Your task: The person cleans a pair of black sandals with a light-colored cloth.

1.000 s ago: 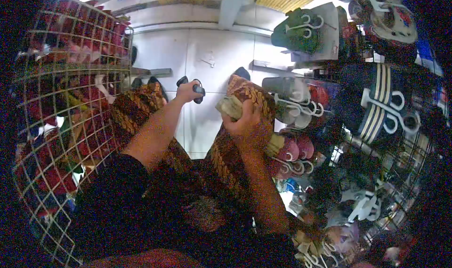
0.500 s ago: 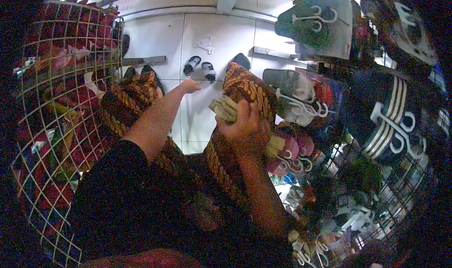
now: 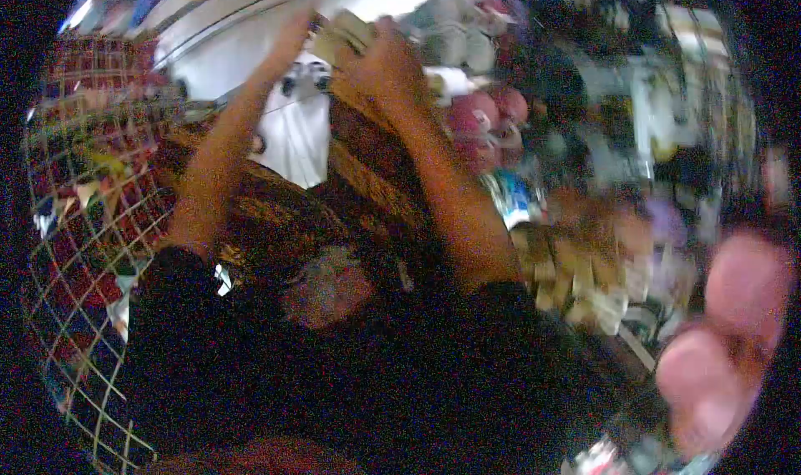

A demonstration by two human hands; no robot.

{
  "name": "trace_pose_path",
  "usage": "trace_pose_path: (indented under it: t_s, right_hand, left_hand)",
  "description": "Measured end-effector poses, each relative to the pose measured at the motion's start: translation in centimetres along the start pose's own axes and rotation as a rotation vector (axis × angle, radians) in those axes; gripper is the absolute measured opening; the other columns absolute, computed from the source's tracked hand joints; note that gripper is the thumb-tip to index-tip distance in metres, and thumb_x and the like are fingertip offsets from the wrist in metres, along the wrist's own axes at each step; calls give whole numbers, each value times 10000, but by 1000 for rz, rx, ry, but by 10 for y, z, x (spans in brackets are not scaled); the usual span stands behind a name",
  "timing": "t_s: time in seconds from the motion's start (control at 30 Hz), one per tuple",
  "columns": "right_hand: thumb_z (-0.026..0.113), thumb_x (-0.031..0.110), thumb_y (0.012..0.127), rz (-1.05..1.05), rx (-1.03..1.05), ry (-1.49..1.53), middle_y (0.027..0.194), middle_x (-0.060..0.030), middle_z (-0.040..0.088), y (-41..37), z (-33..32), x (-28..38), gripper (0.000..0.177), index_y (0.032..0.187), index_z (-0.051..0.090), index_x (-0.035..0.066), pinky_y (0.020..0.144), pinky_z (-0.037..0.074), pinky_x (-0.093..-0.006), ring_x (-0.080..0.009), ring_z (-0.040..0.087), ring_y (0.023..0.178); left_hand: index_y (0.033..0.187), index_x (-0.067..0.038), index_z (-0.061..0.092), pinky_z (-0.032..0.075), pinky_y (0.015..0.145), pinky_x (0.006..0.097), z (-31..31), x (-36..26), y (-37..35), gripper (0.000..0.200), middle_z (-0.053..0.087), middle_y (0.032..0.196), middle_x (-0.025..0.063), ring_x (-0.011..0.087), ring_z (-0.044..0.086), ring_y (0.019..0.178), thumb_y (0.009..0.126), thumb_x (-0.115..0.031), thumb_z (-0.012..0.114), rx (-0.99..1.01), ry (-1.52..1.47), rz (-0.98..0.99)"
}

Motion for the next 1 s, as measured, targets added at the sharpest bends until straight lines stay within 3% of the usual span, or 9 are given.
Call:
trace_pose_path:
  t_s: [0.1, 0.2, 0.27, 0.37, 0.57, 0.67, 0.77, 0.87, 1.0]
  right_hand:
    - [693, 501, 821, -23, -244, 113, 909, -296, 646, -23, -61, 12, 646, 1086, 496, -54, 783, 514, -528, -500, 638, 883]
    - [601, 314, 934, -107, -369, 483, 1021, -307, 620, -63, -93, 23, 455, 1173, 467, -49, 820, 480, -468, -466, 608, 984]
    - [614, 380, 902, 41, -392, 522, 1097, -255, 638, -91, -94, 7, 530, 1196, 501, -46, 916, 468, -422, -378, 616, 1059]
    - [625, 396, 900, 20, -288, 605, 1218, -335, 510, -129, -95, -15, 600, 1273, 450, -41, 977, 418, -499, -471, 512, 1156]
    - [634, 294, 901, -222, -142, -31, 1290, -249, 473, -237, -105, -3, 488, 1273, 494, 10, 1031, 373, -481, -441, 446, 1210]
    - [631, 256, 910, -85, 24, -179, 1277, -213, 499, -277, -103, -51, 371, 1202, 562, 37, 1028, 382, -469, -407, 478, 1193]
    - [594, 238, 963, 492, -78, -1, 1120, -135, 613, -342, -101, -179, 273, 1167, 601, 56, 962, 437, -358, -265, 581, 1073]
    - [714, 359, 882, 1058, -273, 159, 1212, -168, 582, -437, -102, -302, 602, 1311, 467, 16, 952, 454, -387, -292, 565, 1120]
    - [684, 438, 875, 880, -356, 54, 1485, -142, 383, -422, -149, -334, 810, 1477, 286, 72, 1102, 293, -435, -288, 400, 1312]
  left_hand:
    - [1376, -25, 459, 394, 1069, 401, 42, -85, -27, 631, 545, 1346, 126, 227, 515, 1239, 1032, -530, 305, 123, -310, 218]
    - [1419, -37, 399, 391, 1071, 385, 104, -162, -124, 658, 494, 1393, 103, 237, 484, 1257, 1000, -545, 411, 663, -1307, -187]
    - [1360, -30, 479, 434, 1008, 347, 110, -171, -150, 662, 558, 1316, 74, 194, 525, 1192, 986, -575, 430, 290, -1027, -125]
    - [1344, -27, 498, 426, 1002, 317, 123, -198, -168, 595, 566, 1307, 62, 155, 522, 1174, 962, -477, 572, 519, -539, 143]
    - [1207, -6, 585, 514, 885, 328, 127, -184, -171, 459, 676, 1061, 57, 153, 636, 981, 973, -401, 583, 629, -684, 84]
    - [1144, 0, 574, 574, 795, 408, 126, -171, -171, 469, 674, 1013, 121, 253, 686, 905, 1008, -438, 480, 532, -1037, -292]
    - [1164, -6, 558, 568, 822, 409, 134, -153, -180, 483, 670, 982, 130, 267, 681, 886, 1010, -453, 459, 710, -1094, -449]
    - [1183, -16, 552, 559, 855, 412, 145, -138, -187, 506, 670, 983, 134, 267, 677, 885, 1001, -479, 457, 727, -1044, -555]
    - [1177, -14, 558, 560, 848, 414, 147, -135, -185, 518, 671, 985, 138, 266, 677, 889, 1000, -489, 449, 767, -1103, -610]
Point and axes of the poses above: each hand's wrist, its own y-axis towards the middle knuckle, its own z-axis out of the palm, x = y × z, the point moved 8 cm from there along y, towards the middle knuckle
